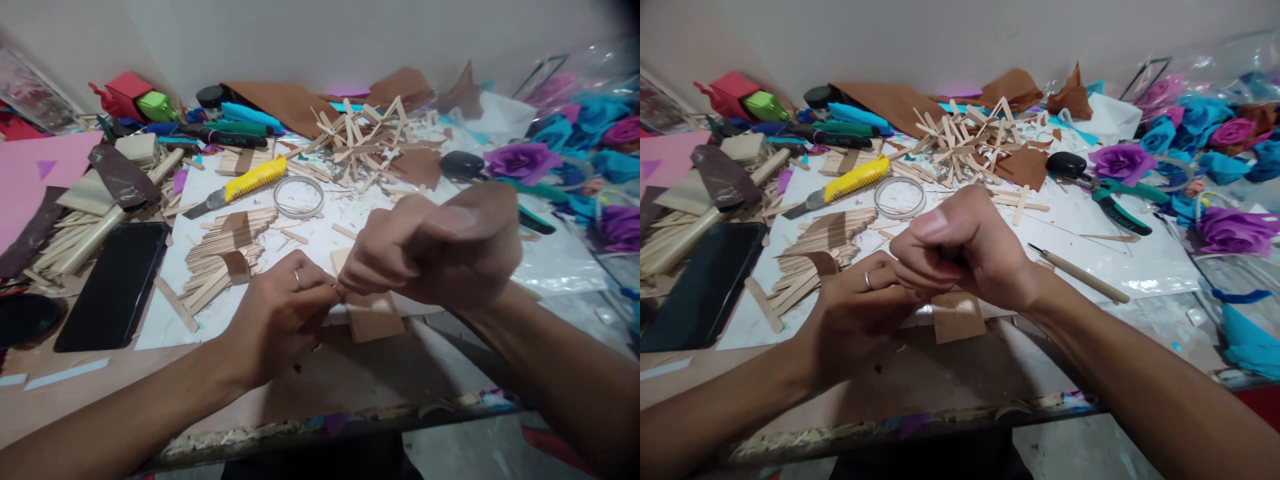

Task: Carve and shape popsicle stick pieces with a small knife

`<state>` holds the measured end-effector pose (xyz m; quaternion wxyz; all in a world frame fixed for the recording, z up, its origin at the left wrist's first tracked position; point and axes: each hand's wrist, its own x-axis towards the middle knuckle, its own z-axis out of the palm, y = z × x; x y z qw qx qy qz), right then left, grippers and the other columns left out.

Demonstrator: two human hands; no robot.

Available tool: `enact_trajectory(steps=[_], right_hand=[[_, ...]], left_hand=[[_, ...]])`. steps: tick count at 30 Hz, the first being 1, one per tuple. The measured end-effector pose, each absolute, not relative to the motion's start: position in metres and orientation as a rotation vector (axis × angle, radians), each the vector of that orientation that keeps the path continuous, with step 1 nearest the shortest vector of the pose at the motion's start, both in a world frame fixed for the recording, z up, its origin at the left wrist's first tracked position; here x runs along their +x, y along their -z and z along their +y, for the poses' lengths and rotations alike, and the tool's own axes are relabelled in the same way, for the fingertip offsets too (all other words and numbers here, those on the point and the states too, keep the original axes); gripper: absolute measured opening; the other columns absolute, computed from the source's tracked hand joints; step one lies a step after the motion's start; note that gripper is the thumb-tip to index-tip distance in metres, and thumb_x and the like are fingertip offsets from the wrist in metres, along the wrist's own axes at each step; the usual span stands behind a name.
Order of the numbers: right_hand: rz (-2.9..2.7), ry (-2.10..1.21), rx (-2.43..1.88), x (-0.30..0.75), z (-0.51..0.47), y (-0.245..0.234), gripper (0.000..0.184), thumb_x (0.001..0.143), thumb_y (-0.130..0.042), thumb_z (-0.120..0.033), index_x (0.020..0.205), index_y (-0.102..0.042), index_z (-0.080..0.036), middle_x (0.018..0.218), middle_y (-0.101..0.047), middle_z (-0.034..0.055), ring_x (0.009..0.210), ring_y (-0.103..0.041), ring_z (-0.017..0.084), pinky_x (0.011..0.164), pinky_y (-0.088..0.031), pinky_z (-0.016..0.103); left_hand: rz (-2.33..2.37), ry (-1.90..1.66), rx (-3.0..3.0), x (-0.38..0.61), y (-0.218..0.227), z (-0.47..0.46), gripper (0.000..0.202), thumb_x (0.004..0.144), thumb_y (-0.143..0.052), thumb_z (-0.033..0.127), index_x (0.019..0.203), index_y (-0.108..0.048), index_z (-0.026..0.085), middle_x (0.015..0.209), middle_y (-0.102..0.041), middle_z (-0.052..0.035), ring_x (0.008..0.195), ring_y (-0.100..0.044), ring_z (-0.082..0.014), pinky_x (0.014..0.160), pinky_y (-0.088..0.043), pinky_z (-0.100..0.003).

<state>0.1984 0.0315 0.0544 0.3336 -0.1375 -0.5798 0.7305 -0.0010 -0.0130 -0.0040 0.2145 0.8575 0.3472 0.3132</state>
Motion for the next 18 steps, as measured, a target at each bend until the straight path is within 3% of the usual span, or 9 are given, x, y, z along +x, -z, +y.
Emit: enact_trajectory(steps=[4,8,14,18], right_hand=[[-1.584,-1.965,-0.338,0.2025,0.0372,-0.0537,0.067,0.097,-0.047,-0.068,0.049,-0.030,-0.024,0.046,-0.025,-0.0047,0.044,-0.029,0.010,0.049,-0.034,0.030],[-1.570,-1.876,-0.354,0.1993,0.0374,-0.0542,0.069,0.095,-0.051,-0.069,0.048,-0.030,-0.023,0.043,-0.027,-0.0041,0.042,-0.030,0.010,0.047,-0.032,0.029],[-1.450,-1.851,-0.510,0.1957,0.0378,-0.0562,0.071,0.092,-0.054,-0.071,0.045,-0.030,-0.024,0.040,-0.021,-0.0056,0.040,-0.023,0.010,0.045,-0.029,0.030],[-1.424,-1.829,-0.462,0.2002,0.0427,-0.0533,0.069,0.094,-0.048,-0.073,0.047,-0.030,-0.025,0.041,-0.023,-0.0050,0.039,-0.024,0.010,0.043,-0.029,0.030]], left_hand=[[1.092,-0.848,2.576,-0.0013,0.0026,-0.0103,0.022,0.090,-0.062,0.010,0.096,-0.079,0.023,0.114,-0.071,-0.0082,0.093,-0.059,-0.0224,0.076,-0.048,-0.036],[1.144,-0.787,2.583,-0.0002,0.0006,-0.0135,0.019,0.095,-0.059,0.015,0.095,-0.077,0.021,0.105,-0.069,-0.0074,0.083,-0.060,-0.0176,0.070,-0.048,-0.030],[0.935,-0.838,2.590,0.0029,0.0002,-0.0175,0.019,0.097,-0.059,0.014,0.110,-0.072,0.020,0.121,-0.074,-0.0106,0.108,-0.070,-0.0245,0.093,-0.057,-0.039],[0.855,-0.902,2.655,0.0022,0.0074,-0.0174,0.033,0.094,-0.062,0.016,0.125,-0.068,0.022,0.134,-0.070,-0.0140,0.125,-0.068,-0.0317,0.103,-0.057,-0.050]])
